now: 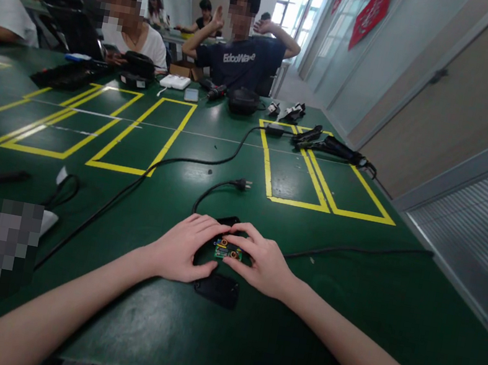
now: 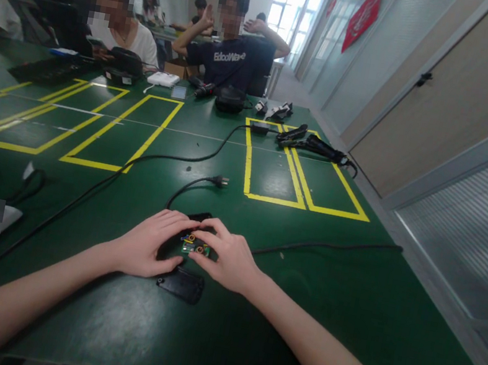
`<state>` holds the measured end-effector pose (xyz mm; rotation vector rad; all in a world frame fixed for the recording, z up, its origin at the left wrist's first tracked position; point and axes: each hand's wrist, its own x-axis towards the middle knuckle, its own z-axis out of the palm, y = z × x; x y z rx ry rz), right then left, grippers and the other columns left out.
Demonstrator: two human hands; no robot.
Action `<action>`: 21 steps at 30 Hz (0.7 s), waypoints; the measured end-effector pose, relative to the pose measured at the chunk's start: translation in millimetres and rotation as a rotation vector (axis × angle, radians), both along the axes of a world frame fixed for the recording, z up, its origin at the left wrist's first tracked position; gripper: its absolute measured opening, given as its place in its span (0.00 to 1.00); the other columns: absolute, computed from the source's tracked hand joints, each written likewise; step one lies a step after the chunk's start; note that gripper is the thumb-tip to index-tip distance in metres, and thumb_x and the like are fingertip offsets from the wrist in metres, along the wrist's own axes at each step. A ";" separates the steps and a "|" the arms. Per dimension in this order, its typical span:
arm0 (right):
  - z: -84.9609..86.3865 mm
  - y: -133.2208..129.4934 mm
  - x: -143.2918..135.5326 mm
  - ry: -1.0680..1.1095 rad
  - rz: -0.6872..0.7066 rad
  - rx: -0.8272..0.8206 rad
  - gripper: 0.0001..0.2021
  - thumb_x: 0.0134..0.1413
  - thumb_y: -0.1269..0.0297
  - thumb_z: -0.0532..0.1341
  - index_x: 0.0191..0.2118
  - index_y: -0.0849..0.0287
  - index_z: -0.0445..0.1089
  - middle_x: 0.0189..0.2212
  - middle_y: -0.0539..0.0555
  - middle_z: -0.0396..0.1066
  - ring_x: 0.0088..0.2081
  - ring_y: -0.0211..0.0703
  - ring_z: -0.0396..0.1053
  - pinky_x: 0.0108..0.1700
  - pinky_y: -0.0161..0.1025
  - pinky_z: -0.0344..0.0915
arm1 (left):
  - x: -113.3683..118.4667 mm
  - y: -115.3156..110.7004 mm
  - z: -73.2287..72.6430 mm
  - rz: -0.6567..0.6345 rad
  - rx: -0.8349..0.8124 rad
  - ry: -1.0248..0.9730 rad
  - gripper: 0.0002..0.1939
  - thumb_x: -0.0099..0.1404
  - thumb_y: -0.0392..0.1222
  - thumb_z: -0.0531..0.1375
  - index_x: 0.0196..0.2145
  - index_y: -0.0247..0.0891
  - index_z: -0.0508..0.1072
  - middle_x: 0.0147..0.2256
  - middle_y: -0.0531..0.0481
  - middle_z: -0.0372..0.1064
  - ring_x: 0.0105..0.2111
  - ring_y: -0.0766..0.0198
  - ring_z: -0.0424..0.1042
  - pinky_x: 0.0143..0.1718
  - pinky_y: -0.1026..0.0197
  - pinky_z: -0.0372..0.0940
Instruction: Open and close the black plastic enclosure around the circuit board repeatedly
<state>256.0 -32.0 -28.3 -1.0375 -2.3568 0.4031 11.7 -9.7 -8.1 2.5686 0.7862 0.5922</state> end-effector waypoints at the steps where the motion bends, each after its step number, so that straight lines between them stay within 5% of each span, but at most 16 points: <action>1: 0.0 -0.1 0.0 -0.015 -0.009 0.001 0.15 0.66 0.58 0.65 0.55 0.55 0.75 0.59 0.62 0.72 0.49 0.51 0.79 0.46 0.45 0.79 | 1.2 -1.1 -0.3 0.005 0.003 -0.005 0.32 0.63 0.43 0.62 0.64 0.39 0.65 0.56 0.39 0.72 0.55 0.47 0.71 0.59 0.45 0.66; 10: 3.0 -1.1 -0.6 0.024 0.048 -0.059 0.15 0.63 0.60 0.66 0.53 0.58 0.76 0.56 0.61 0.75 0.49 0.51 0.79 0.50 0.45 0.76 | 5.1 -5.4 -4.3 0.054 0.033 -0.017 0.23 0.64 0.38 0.60 0.57 0.38 0.70 0.53 0.40 0.73 0.53 0.49 0.72 0.55 0.46 0.69; 17: 6.0 -3.0 -0.5 0.026 0.083 -0.112 0.31 0.45 0.49 0.78 0.54 0.56 0.76 0.56 0.60 0.73 0.50 0.54 0.78 0.51 0.46 0.75 | 3.2 -3.0 -9.3 0.127 0.107 -0.098 0.09 0.66 0.36 0.61 0.44 0.38 0.76 0.47 0.43 0.71 0.48 0.54 0.72 0.47 0.54 0.73; 21: 3.5 -3.9 -1.0 0.039 0.022 -0.135 0.26 0.47 0.57 0.76 0.53 0.54 0.77 0.55 0.58 0.74 0.49 0.51 0.78 0.51 0.45 0.76 | 0.3 -3.9 -8.7 0.139 0.096 -0.069 0.10 0.68 0.37 0.60 0.46 0.38 0.76 0.46 0.44 0.70 0.43 0.58 0.74 0.41 0.59 0.73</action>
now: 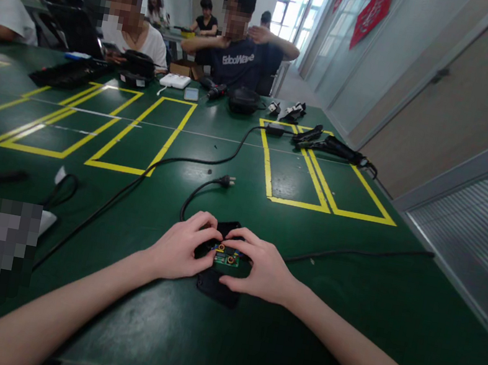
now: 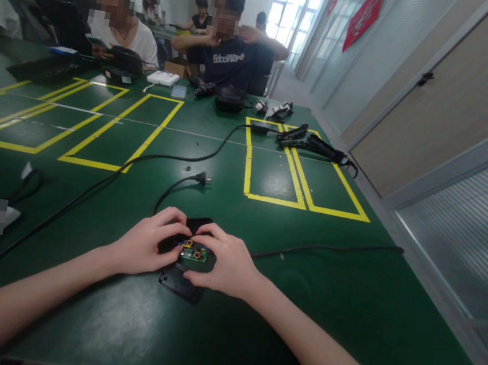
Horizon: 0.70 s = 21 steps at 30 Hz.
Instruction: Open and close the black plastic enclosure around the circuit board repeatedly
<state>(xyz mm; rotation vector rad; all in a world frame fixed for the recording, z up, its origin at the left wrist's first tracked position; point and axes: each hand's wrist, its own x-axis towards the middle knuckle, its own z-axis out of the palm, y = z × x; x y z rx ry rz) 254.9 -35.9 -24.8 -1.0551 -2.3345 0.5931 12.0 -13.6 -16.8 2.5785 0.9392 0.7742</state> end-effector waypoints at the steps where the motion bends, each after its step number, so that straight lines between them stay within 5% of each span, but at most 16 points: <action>1: -0.7 0.1 0.2 0.012 -0.017 -0.003 0.23 0.49 0.60 0.75 0.52 0.54 0.77 0.55 0.57 0.74 0.48 0.50 0.78 0.51 0.44 0.76 | -0.8 -0.1 0.6 0.009 -0.005 0.014 0.10 0.69 0.38 0.60 0.47 0.39 0.76 0.46 0.45 0.70 0.41 0.60 0.75 0.38 0.60 0.72; 8: -4.4 3.2 2.9 0.039 -0.062 0.040 0.16 0.55 0.66 0.71 0.50 0.54 0.78 0.52 0.56 0.77 0.46 0.47 0.80 0.48 0.41 0.77 | -1.2 1.3 4.3 0.036 -0.031 0.106 0.10 0.71 0.39 0.60 0.47 0.39 0.78 0.38 0.50 0.74 0.31 0.65 0.74 0.30 0.65 0.67; 14: -10.2 3.6 -0.2 0.013 -0.172 0.108 0.13 0.57 0.63 0.71 0.48 0.55 0.79 0.51 0.57 0.79 0.47 0.49 0.80 0.47 0.42 0.78 | -1.6 4.7 0.1 0.064 -0.021 0.135 0.13 0.75 0.40 0.58 0.54 0.41 0.78 0.40 0.50 0.77 0.34 0.64 0.77 0.34 0.65 0.70; 21: -13.7 0.1 -1.6 0.033 -0.189 0.143 0.20 0.57 0.65 0.71 0.56 0.55 0.76 0.52 0.57 0.80 0.50 0.51 0.80 0.51 0.44 0.78 | -2.6 7.7 -2.1 0.098 -0.017 0.156 0.13 0.75 0.39 0.59 0.54 0.42 0.78 0.41 0.50 0.76 0.34 0.63 0.77 0.36 0.65 0.71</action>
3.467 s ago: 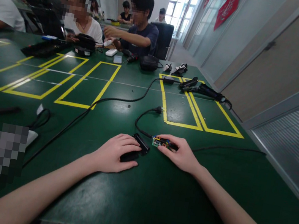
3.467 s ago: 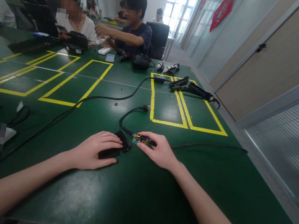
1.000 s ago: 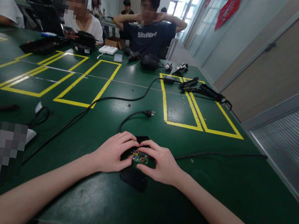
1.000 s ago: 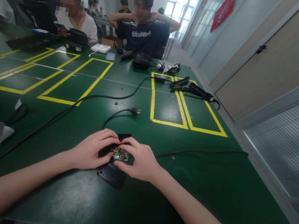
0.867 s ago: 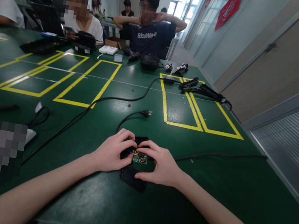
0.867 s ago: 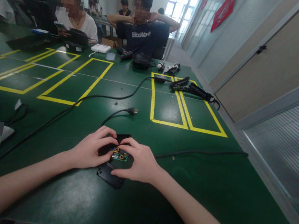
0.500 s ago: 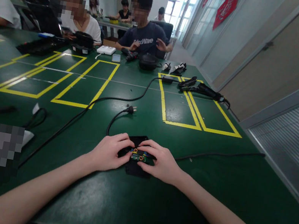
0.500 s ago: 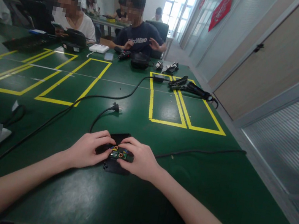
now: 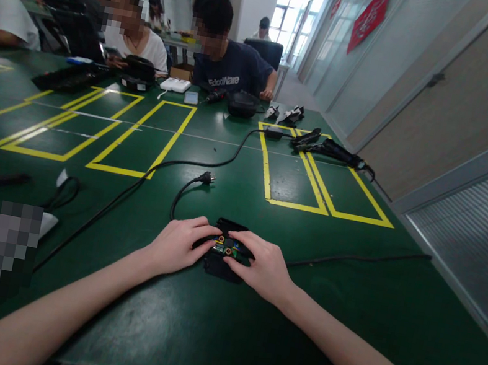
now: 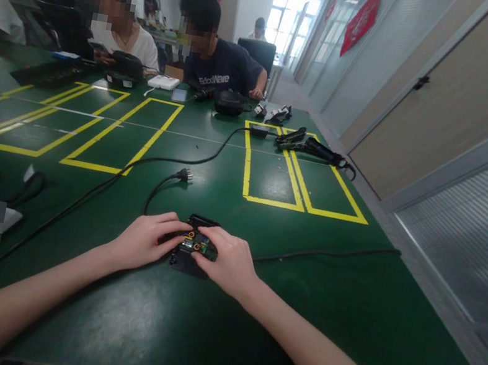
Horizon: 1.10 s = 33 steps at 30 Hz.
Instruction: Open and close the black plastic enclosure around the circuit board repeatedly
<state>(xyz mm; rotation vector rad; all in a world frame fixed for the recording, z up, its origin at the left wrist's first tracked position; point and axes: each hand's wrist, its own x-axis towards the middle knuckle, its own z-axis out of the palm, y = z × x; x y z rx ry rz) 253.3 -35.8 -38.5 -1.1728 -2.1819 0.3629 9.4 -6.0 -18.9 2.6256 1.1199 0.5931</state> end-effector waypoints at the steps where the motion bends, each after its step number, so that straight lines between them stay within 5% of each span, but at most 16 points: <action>1: 0.1 0.0 0.0 0.011 0.000 0.000 0.21 0.57 0.65 0.71 0.56 0.54 0.75 0.52 0.57 0.80 0.50 0.50 0.80 0.51 0.44 0.78 | 0.0 0.2 0.0 0.000 0.001 0.000 0.13 0.75 0.39 0.59 0.54 0.42 0.79 0.41 0.50 0.76 0.34 0.63 0.77 0.36 0.65 0.71; 8: 3.2 2.9 -5.0 0.013 -0.018 0.019 0.13 0.57 0.66 0.71 0.49 0.55 0.77 0.47 0.56 0.81 0.47 0.49 0.81 0.46 0.41 0.77 | -2.8 3.0 -2.8 -0.035 0.033 -0.046 0.13 0.76 0.40 0.58 0.53 0.41 0.79 0.41 0.49 0.77 0.35 0.63 0.78 0.37 0.64 0.72; 15: 5.9 4.4 -4.9 0.024 -0.041 -0.012 0.12 0.64 0.61 0.67 0.51 0.55 0.76 0.50 0.57 0.79 0.48 0.48 0.79 0.44 0.39 0.76 | -5.8 8.6 -6.7 -0.060 0.073 -0.106 0.13 0.77 0.41 0.57 0.52 0.41 0.80 0.40 0.48 0.77 0.35 0.64 0.78 0.38 0.65 0.73; 21: 20.5 11.5 16.6 0.065 -0.115 0.000 0.11 0.71 0.62 0.57 0.48 0.58 0.76 0.36 0.55 0.77 0.31 0.42 0.74 0.30 0.36 0.69 | -5.3 5.8 3.6 -0.028 0.167 -0.288 0.12 0.77 0.43 0.57 0.47 0.37 0.81 0.39 0.46 0.77 0.36 0.63 0.78 0.37 0.64 0.73; 28: 26.3 8.5 33.7 -0.064 0.226 0.047 0.10 0.71 0.63 0.59 0.46 0.58 0.78 0.33 0.53 0.80 0.30 0.40 0.76 0.33 0.35 0.67 | -8.0 0.1 14.4 -0.234 0.048 -0.269 0.10 0.73 0.38 0.58 0.43 0.36 0.80 0.34 0.48 0.77 0.29 0.67 0.75 0.29 0.67 0.66; 33: 19.9 7.2 31.8 -0.083 0.300 0.001 0.09 0.70 0.64 0.60 0.45 0.59 0.78 0.32 0.52 0.80 0.29 0.38 0.76 0.32 0.34 0.65 | -9.2 -0.3 13.5 -0.282 -0.079 -0.206 0.08 0.70 0.39 0.59 0.42 0.37 0.79 0.30 0.50 0.75 0.25 0.68 0.72 0.27 0.67 0.63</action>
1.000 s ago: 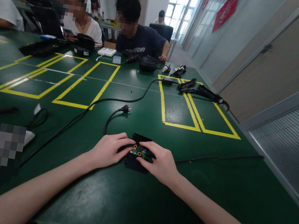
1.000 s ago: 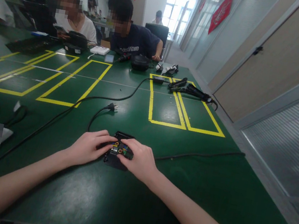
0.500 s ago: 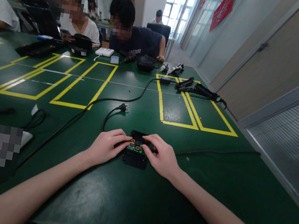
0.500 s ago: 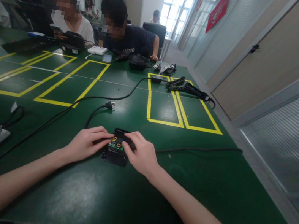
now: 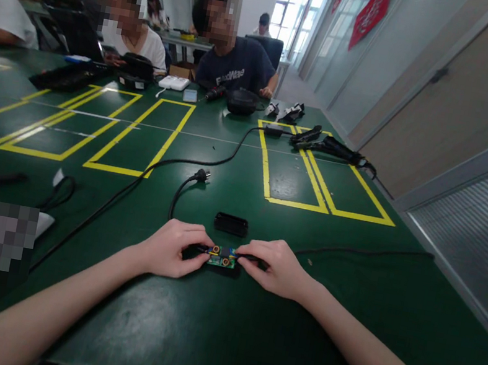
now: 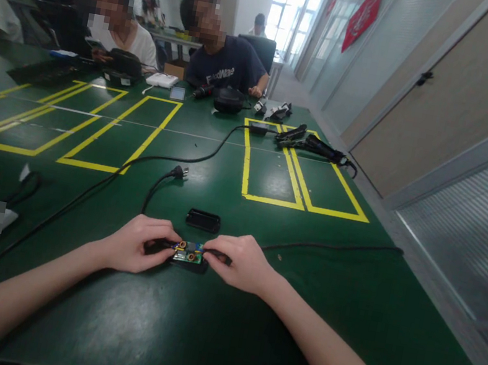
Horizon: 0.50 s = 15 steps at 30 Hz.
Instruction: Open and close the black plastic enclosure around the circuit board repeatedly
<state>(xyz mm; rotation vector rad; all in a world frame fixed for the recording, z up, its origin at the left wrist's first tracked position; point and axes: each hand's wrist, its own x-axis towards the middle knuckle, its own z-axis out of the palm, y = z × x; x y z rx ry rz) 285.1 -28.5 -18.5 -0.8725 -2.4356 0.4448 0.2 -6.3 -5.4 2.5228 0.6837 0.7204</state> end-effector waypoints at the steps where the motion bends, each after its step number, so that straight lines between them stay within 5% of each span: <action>1: -0.6 0.3 -0.3 0.005 -0.001 -0.004 0.09 0.70 0.64 0.60 0.45 0.59 0.78 0.32 0.52 0.80 0.29 0.38 0.76 0.32 0.34 0.65 | -0.4 0.1 -0.5 -0.004 -0.012 0.003 0.08 0.69 0.40 0.61 0.42 0.37 0.78 0.30 0.51 0.75 0.25 0.68 0.72 0.27 0.67 0.62; 6: 0.7 0.2 -0.4 0.009 0.019 0.021 0.09 0.69 0.65 0.60 0.43 0.59 0.78 0.32 0.53 0.81 0.28 0.38 0.75 0.32 0.34 0.65 | -1.5 -0.5 -3.9 0.009 0.006 0.049 0.13 0.65 0.50 0.68 0.39 0.37 0.77 0.28 0.53 0.74 0.25 0.67 0.71 0.26 0.65 0.59; 15: 5.0 -1.2 0.2 0.013 0.051 0.035 0.07 0.67 0.66 0.60 0.41 0.57 0.77 0.30 0.52 0.80 0.26 0.37 0.74 0.30 0.34 0.65 | 0.5 -2.3 -3.5 -0.005 0.047 0.082 0.11 0.69 0.46 0.66 0.31 0.38 0.73 0.25 0.56 0.68 0.22 0.70 0.67 0.24 0.65 0.55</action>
